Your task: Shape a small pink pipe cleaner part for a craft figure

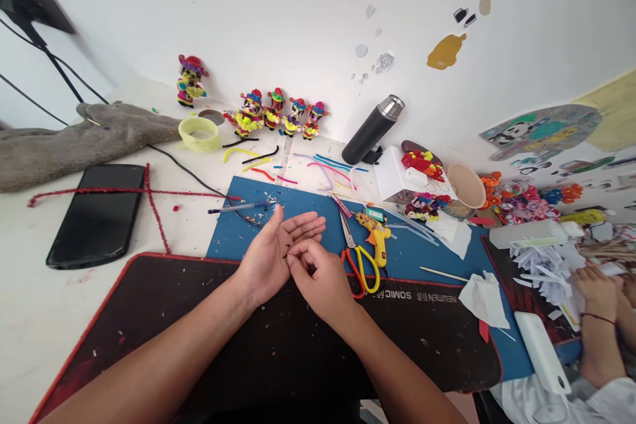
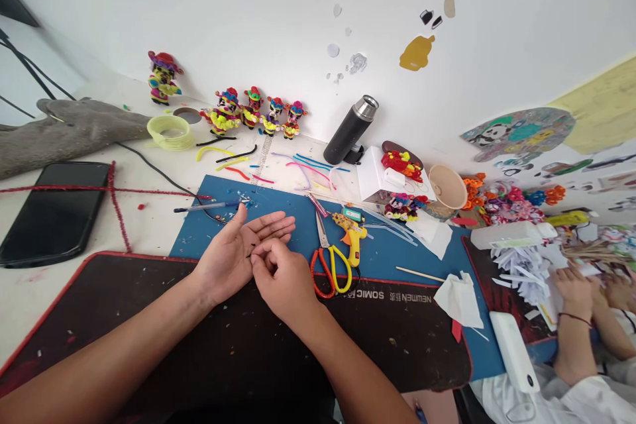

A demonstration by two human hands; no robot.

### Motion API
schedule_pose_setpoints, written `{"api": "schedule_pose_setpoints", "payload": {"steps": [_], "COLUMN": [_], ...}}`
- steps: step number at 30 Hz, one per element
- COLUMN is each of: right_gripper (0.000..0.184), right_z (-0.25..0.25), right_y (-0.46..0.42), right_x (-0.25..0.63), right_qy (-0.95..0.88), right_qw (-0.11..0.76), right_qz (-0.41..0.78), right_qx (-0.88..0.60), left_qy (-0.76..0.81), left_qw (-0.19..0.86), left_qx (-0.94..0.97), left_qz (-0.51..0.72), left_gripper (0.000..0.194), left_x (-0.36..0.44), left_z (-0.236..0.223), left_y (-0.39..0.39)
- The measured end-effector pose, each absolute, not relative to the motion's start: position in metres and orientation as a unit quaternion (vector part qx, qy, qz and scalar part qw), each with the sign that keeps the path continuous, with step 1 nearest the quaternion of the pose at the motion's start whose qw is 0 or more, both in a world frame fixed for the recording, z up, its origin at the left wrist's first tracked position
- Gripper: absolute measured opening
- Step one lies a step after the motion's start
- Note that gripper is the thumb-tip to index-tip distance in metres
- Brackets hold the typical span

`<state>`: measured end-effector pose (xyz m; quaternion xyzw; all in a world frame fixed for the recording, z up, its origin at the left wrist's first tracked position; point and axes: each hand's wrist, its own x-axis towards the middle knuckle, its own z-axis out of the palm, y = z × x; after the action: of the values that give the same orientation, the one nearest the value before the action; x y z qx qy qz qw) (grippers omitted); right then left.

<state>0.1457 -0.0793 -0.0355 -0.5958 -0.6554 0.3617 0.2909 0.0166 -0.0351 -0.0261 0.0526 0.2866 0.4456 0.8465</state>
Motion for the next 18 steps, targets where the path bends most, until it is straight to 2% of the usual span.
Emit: {"api": "schedule_pose_setpoints", "payload": {"steps": [18], "right_gripper": [0.009], "right_z": [-0.0391], "right_y": [-0.0795], "right_x": [0.1466], "right_qy": [-0.647], "right_qw": [0.306], "right_qz": [0.378], "right_qx": [-0.587], "left_qy": [0.289], "left_qw": [0.846], "left_qx": [0.066], "left_qz": [0.443], "left_gripper": [0.060], "left_x": [0.0172], "left_z": [-0.0303], "left_y": [-0.0347]}}
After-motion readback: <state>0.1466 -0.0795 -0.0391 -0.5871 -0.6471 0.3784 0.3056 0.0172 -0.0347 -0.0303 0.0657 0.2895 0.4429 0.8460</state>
